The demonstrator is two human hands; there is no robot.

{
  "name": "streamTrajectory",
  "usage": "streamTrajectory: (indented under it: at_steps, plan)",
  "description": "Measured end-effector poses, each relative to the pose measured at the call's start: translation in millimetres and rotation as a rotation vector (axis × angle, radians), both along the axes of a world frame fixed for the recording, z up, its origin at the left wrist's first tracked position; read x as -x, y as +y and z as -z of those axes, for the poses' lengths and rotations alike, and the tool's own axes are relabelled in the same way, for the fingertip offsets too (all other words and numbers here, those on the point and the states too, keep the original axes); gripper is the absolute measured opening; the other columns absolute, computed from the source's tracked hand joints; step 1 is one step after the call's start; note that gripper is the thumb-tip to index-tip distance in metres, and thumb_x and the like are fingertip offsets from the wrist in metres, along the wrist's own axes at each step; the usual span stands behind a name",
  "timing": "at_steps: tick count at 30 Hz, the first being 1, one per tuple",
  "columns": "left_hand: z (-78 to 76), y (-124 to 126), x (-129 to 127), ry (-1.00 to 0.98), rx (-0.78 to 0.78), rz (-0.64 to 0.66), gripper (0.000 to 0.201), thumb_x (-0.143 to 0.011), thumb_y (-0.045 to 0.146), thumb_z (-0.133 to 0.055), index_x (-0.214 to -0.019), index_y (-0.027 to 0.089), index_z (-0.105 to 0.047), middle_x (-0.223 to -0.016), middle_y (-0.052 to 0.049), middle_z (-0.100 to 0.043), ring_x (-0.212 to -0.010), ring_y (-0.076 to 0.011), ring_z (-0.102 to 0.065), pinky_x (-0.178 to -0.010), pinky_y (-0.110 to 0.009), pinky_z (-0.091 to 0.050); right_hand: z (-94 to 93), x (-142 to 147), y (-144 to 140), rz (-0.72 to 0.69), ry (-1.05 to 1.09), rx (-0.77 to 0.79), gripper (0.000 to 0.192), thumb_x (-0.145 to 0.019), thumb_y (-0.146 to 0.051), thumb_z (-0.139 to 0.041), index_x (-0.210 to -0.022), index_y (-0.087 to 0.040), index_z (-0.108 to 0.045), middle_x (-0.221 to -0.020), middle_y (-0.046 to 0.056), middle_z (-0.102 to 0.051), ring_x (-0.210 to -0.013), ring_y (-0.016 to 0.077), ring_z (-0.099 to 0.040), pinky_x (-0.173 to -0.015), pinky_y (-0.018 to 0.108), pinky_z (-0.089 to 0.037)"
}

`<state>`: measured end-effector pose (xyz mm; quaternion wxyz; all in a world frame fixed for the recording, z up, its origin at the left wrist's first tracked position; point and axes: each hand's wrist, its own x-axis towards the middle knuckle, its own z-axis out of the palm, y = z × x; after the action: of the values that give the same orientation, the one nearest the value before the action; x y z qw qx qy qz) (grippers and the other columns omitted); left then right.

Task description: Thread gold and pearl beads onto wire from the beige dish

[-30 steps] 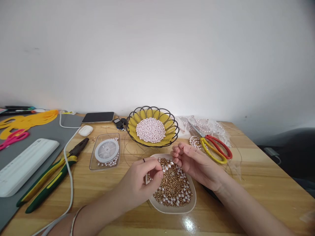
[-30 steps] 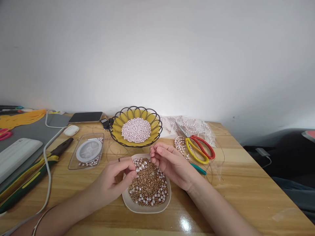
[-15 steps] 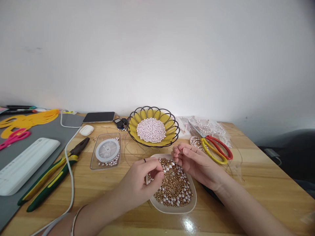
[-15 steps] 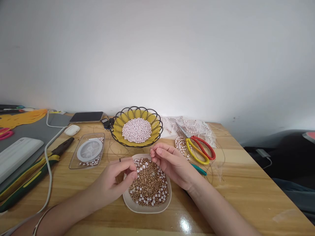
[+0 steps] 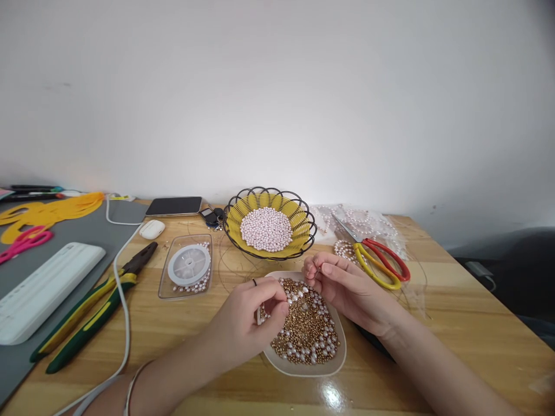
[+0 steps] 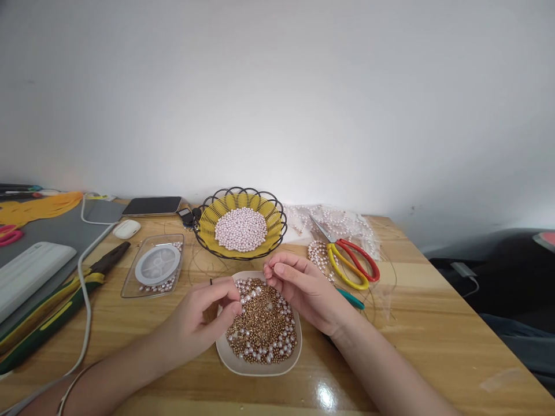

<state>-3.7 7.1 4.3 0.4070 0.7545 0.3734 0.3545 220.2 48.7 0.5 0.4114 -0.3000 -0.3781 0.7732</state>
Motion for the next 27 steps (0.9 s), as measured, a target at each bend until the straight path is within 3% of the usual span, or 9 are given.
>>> streamTrajectory:
  at_steps: [8, 14, 17, 20, 24, 27]
  plan:
    - [-1.6, -1.0, 0.6, -0.007, 0.014, -0.004, 0.019, -0.095, 0.014, -0.05, -0.077, 0.02, -0.052, -0.069, 0.003, -0.052, -0.066, -0.0133, -0.05, -0.061, -0.024, -0.036, -2.8, 0.7, -1.9, 0.002, 0.032, -0.015, 0.015, -0.08, -0.03, -0.088, -0.087, -0.024, -0.077, -0.083, -0.002, -0.072, -0.077, 0.0097, -0.063, -0.077, 0.019, -0.05]
    - [-2.2, -0.4, 0.5, -0.026, -0.001, -0.003, 0.018, -0.096, 0.013, -0.05, -0.079, 0.019, -0.053, -0.072, 0.002, -0.053, -0.067, -0.013, -0.05, -0.062, -0.024, -0.036, -1.4, 0.6, -0.4, 0.084, -0.051, -0.116, 0.025, -0.084, -0.046, -0.081, -0.094, -0.024, -0.078, -0.088, 0.001, -0.074, -0.083, 0.0132, -0.065, -0.081, 0.023, -0.052]
    - [-3.1, 0.0, 0.3, -0.031, -0.012, -0.002, 0.018, -0.098, 0.015, -0.05, -0.08, 0.019, -0.053, -0.073, 0.002, -0.053, -0.067, -0.0127, -0.05, -0.063, -0.024, -0.036, -2.8, -0.8, -0.4, 0.198, -0.291, -0.294, 0.026, -0.091, -0.049, -0.071, -0.092, -0.023, -0.076, -0.09, 0.003, -0.073, -0.085, 0.017, -0.065, -0.08, 0.027, -0.051]
    - [-3.1, -0.1, 0.4, -0.026, -0.008, -0.005, 0.018, -0.098, 0.015, -0.05, -0.081, 0.019, -0.054, -0.073, 0.002, -0.053, -0.067, -0.0128, -0.05, -0.062, -0.024, -0.036, -5.4, -4.3, -0.3, 0.266, -0.689, -0.632, 0.021, -0.097, -0.039, -0.062, -0.089, -0.022, -0.072, -0.084, 0.004, -0.071, -0.08, 0.0202, -0.063, -0.071, 0.032, -0.048]
    - [-1.5, -0.8, 0.8, -0.022, 0.003, -0.009, 0.016, -0.098, 0.015, -0.051, -0.082, 0.019, -0.055, -0.074, 0.002, -0.054, -0.069, -0.0131, -0.052, -0.063, -0.024, -0.037, -4.1, -10.4, 1.7, 0.148, -1.194, -1.069, 0.025, -0.095, -0.027, -0.063, -0.071, -0.021, -0.066, -0.067, 0.001, -0.06, -0.065, 0.0194, -0.057, -0.067, 0.036, -0.041]
    - [-0.9, -0.9, 1.1, -0.023, 0.009, -0.012, 0.016, -0.098, 0.015, -0.051, -0.082, 0.019, -0.055, -0.074, 0.002, -0.054, -0.07, -0.0133, -0.052, -0.065, -0.024, -0.038, -0.7, -13.3, 2.4, 0.011, -1.435, -1.149, 0.023, -0.087, -0.028, -0.077, -0.068, -0.021, -0.068, -0.067, -0.001, -0.064, -0.065, 0.0201, -0.063, -0.073, 0.039, -0.041]
